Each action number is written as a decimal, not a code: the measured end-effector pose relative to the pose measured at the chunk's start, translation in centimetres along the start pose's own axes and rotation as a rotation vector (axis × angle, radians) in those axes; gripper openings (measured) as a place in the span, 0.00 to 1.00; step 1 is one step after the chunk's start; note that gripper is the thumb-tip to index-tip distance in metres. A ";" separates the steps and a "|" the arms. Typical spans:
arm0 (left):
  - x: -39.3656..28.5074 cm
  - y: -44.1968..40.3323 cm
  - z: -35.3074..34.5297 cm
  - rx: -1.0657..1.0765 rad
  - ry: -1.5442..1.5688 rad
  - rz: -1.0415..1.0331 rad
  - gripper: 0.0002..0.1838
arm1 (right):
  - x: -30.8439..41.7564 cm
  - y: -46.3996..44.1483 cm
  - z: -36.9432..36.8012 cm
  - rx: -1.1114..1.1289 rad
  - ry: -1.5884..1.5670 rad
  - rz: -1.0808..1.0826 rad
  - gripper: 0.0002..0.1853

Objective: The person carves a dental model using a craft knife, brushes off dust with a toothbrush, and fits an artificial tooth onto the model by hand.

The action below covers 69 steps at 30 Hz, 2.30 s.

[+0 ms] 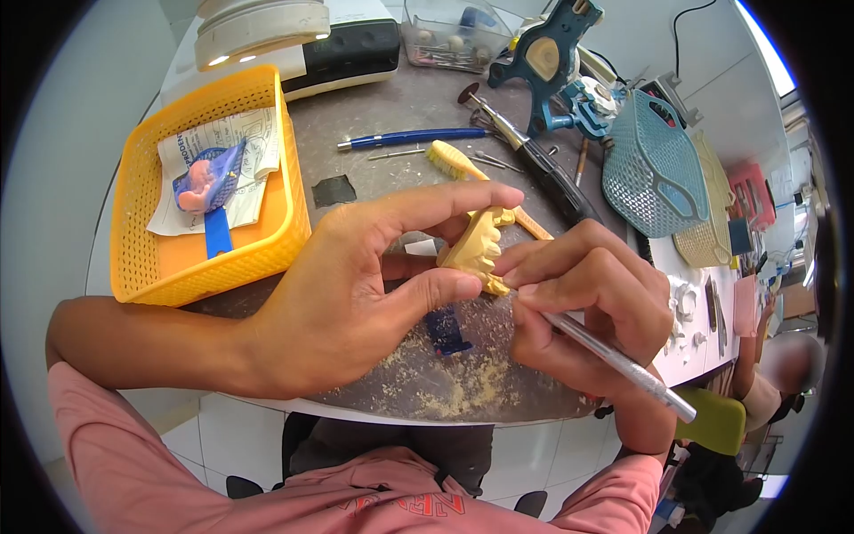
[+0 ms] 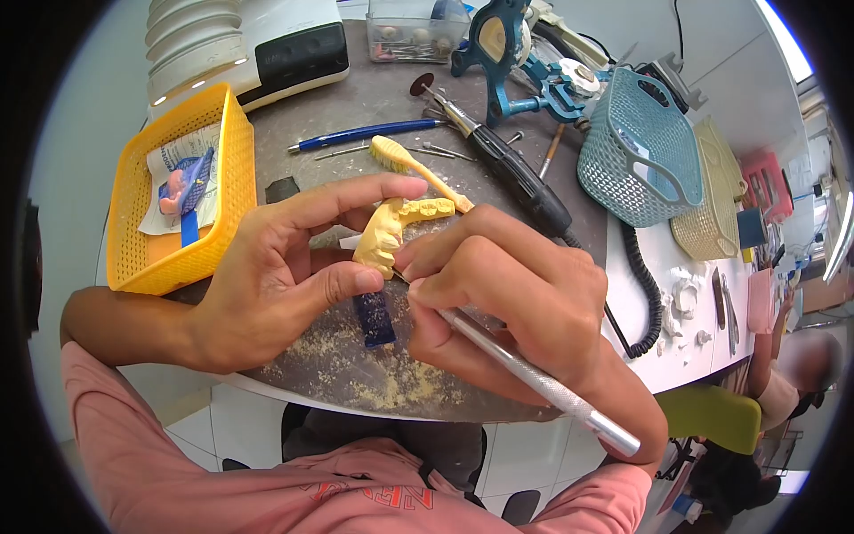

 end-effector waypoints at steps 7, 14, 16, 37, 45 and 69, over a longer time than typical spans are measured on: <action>-0.2 -0.2 0.0 0.008 -0.005 -0.016 0.30 | -0.5 0.0 0.5 -0.111 -0.061 0.038 0.11; -0.2 -0.1 -0.1 0.023 0.014 -0.041 0.30 | -0.4 0.0 0.4 -0.097 -0.070 0.058 0.12; -0.2 -0.1 -0.1 0.022 0.000 -0.037 0.30 | -0.5 0.0 0.3 -0.092 -0.073 0.056 0.12; 0.2 -0.4 0.4 -0.064 0.034 0.049 0.33 | -1.3 0.5 1.1 -0.204 -0.195 -0.051 0.12; 0.2 -0.4 0.6 -0.070 0.009 0.054 0.33 | -0.9 0.6 0.6 -0.176 -0.097 0.013 0.12; 0.4 -0.3 0.6 -0.086 -0.006 0.055 0.32 | -0.1 -0.2 0.1 -0.019 0.013 0.000 0.11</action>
Point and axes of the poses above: each hand's wrist, its own y-axis away from the middle knuckle, its own z-axis out of the back of the hand, x = y × z, the point moved 9 cm from there along -y, towards the middle knuckle, and after that the axes turned 15 degrees about -x, right-handed, at the moved point
